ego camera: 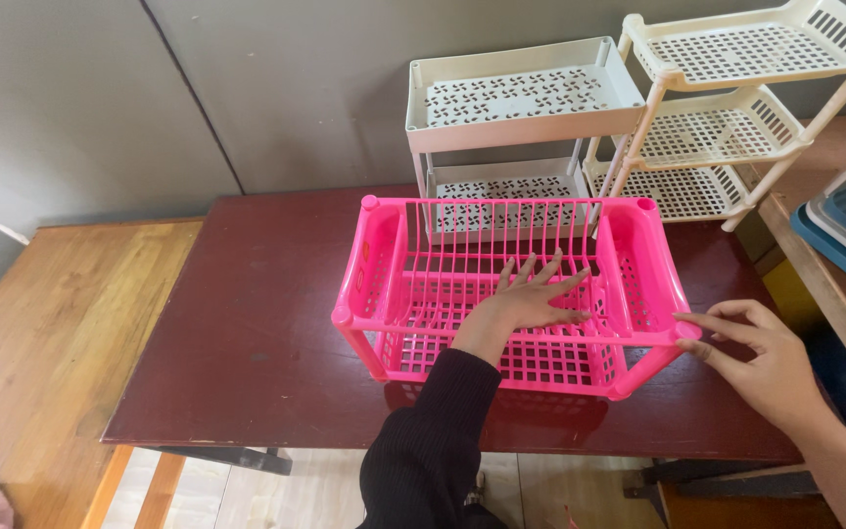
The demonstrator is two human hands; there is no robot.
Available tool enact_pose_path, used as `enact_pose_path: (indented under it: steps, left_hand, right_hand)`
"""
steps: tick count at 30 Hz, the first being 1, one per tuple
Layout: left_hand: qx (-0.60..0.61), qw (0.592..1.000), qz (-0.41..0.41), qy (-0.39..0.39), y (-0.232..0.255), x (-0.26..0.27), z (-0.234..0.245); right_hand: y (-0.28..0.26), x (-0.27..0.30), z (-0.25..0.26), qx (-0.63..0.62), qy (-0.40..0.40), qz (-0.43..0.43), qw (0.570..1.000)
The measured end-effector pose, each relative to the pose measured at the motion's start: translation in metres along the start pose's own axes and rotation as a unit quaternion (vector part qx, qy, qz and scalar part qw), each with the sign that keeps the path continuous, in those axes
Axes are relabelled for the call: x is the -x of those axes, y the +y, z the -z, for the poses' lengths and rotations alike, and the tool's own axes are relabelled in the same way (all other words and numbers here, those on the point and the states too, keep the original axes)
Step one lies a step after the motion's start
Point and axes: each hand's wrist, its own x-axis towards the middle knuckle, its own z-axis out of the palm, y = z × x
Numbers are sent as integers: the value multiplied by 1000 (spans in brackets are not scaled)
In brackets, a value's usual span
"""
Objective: The person disassembles a pink plastic dish rack on a table, removing the top tray and detaching the four corner legs. They then move to a white plastic shelving unit and begin removing its corner legs.
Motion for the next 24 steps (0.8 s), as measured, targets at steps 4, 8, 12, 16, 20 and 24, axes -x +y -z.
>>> enact_pose_path:
  steps: [4, 8, 12, 16, 20, 24]
  left_hand:
    - [-3, 1000, 2, 7, 3, 1, 0]
    - [-8, 1000, 1, 15, 7, 7, 7]
    - [74, 987, -13, 139, 20, 9, 17]
    - [25, 959, -134, 249, 70, -10, 12]
    - [-102, 974, -117, 164, 104, -35, 6]
    - [-146, 969, -91, 176, 110, -54, -1]
  right_hand:
    - [-2, 7, -15, -54, 56, -85, 993]
    - [7, 5, -14, -114, 32, -60, 991]
    - [20, -11, 6, -108, -79, -8, 991]
    - [18, -18, 18, -157, -76, -44, 984]
    - [9, -25, 24, -161, -42, -79, 983]
    - [10, -30, 25, -202, -40, -107, 973]
